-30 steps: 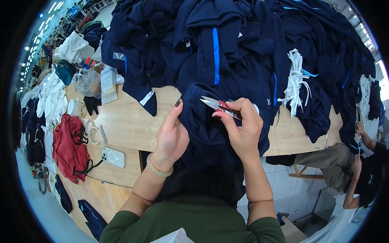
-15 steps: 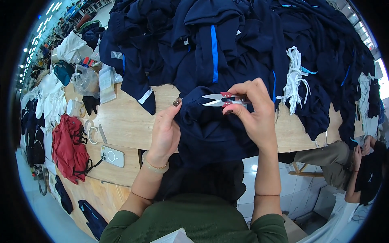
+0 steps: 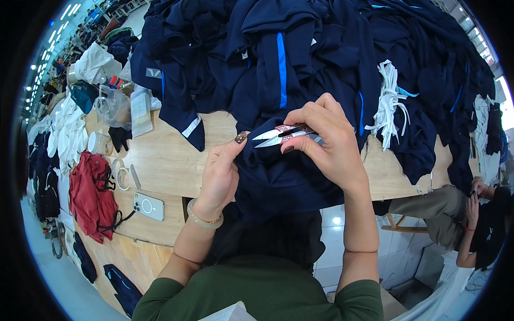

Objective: The recorder is using thread snips to trim loose threads and excess fabric from navy blue athletic shorts on a garment manufacturing floor.

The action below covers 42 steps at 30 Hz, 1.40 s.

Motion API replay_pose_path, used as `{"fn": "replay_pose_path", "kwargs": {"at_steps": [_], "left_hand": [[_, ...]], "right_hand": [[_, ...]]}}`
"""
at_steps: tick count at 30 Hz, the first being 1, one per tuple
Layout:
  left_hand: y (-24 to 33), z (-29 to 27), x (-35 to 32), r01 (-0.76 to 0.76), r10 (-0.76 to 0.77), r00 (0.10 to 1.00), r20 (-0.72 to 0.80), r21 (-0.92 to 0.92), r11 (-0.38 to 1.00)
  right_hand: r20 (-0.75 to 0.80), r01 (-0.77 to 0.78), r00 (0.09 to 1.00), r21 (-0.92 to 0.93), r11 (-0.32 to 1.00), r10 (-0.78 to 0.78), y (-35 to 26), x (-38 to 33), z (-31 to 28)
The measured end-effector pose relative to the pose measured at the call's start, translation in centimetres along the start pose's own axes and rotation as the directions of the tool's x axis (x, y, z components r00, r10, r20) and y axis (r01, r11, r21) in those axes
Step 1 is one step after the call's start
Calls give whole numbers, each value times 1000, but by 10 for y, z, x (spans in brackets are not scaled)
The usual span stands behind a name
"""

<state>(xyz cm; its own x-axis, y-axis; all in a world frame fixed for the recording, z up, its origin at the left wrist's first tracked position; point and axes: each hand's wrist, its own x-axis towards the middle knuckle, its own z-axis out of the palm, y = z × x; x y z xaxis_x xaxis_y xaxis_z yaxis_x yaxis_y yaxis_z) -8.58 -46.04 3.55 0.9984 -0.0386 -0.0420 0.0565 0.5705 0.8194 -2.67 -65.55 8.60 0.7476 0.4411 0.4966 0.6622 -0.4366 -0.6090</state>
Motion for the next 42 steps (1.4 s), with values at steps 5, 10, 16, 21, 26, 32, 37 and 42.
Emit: {"fn": "replay_pose_path", "kwargs": {"at_steps": [5, 10, 16, 21, 26, 32, 37, 42], "left_hand": [[-2, -1, 0, 1, -1, 1000, -4, 3, 1000], [-2, -1, -1, 11, -11, 1000, 0, -25, 1000], [0, -2, -2, 10, -9, 1000, 14, -64, 998], [6, 6, 2, 141, -142, 990, 19, -313, 939], [0, 3, 2, 239, -245, 969, 41, -418, 876], [-1, 0, 5, 208, -267, 962, -61, -469, 858], [-2, 1, 3, 217, -258, 966, -17, -489, 845], [-5, 1, 5, 228, -271, 962, -31, -455, 861]], "right_hand": [[12, 59, 998, -49, 997, -58, 0, 2, -2], [-35, 54, 998, -29, 998, -55, 5, 0, -4], [-59, 7, 998, 80, 997, -2, -3, 0, 2], [-235, -130, 930, 507, 852, 281, 10, -11, 12], [-123, -71, 988, 209, 975, 98, 1, -3, 41], [-292, -111, 921, 433, 894, 256, -11, -5, 46], [-198, -245, 907, 469, 848, 371, -8, -6, 42], [-54, -48, 996, 349, 936, 71, 0, -2, 53]]}}
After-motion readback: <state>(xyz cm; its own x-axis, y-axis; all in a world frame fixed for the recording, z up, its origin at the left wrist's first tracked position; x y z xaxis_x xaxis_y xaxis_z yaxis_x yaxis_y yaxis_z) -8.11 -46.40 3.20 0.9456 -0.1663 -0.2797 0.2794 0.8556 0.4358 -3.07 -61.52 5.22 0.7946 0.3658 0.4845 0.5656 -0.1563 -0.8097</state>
